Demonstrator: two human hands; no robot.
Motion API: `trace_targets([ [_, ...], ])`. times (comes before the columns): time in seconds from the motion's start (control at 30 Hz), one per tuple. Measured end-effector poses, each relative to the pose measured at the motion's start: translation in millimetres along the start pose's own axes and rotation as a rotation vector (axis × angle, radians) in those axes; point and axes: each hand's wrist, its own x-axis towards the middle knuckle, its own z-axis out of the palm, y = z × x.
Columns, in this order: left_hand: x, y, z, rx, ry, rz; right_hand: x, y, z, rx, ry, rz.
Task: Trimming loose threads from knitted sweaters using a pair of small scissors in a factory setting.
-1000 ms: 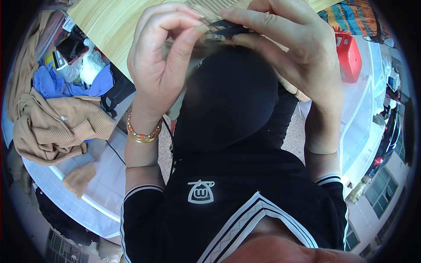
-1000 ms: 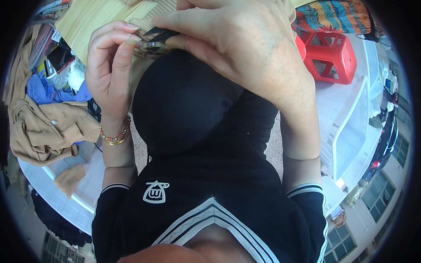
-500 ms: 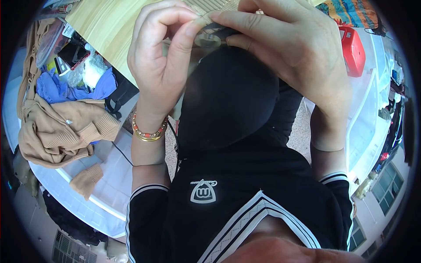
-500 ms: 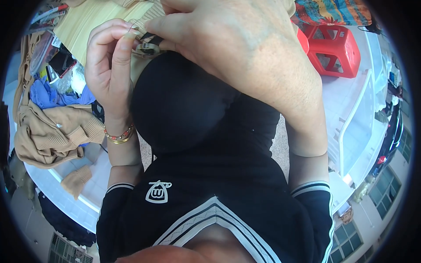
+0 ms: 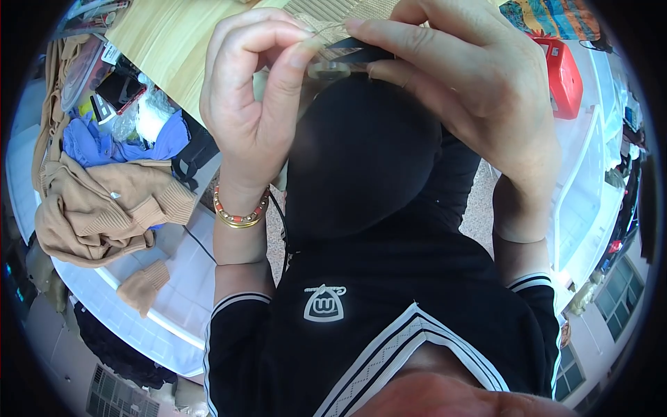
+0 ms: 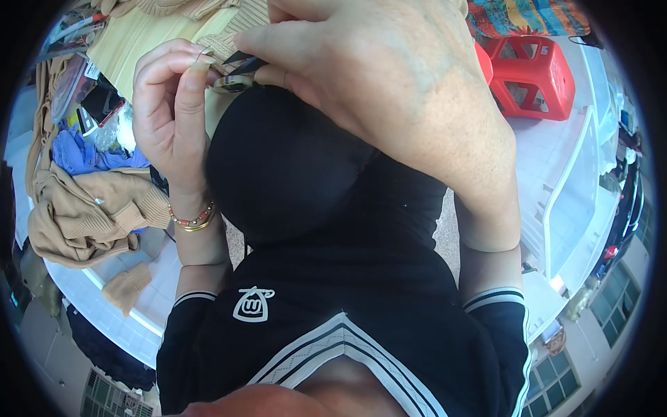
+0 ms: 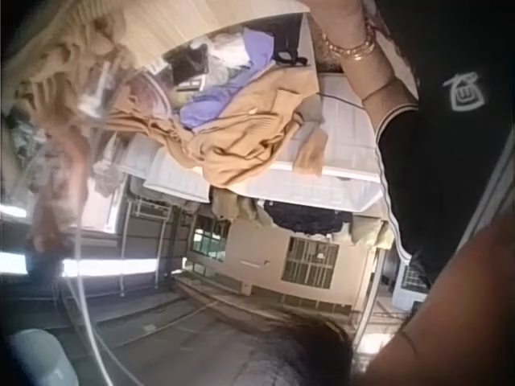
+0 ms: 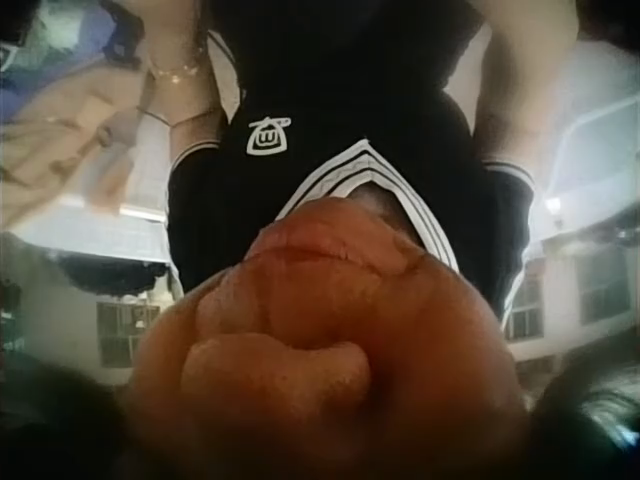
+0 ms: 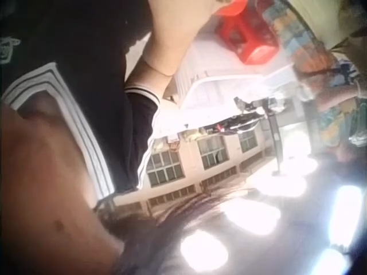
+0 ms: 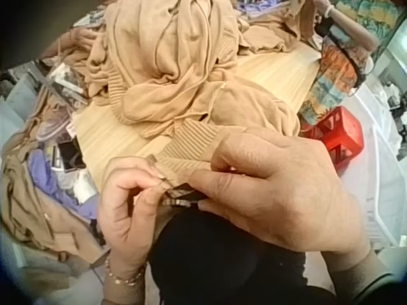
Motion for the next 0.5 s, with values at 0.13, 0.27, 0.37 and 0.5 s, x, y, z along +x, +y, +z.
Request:
trace_targets([
  [0.13,-2,1,0,0.004,0.016,-0.023,-2,11,16,-0.165,0.185,-0.285],
  [0.27,1,3,3,-0.021,0.014,-0.042,2,0,3,-0.014,-0.001,-0.047],
  [0.37,1,3,2,-0.009,0.008,-0.035,3,-1,4,-0.033,-0.001,-0.047],
  [0.5,-4,1,-2,-0.006,0.018,-0.043,-1,14,25,-0.209,0.173,-0.337],
])
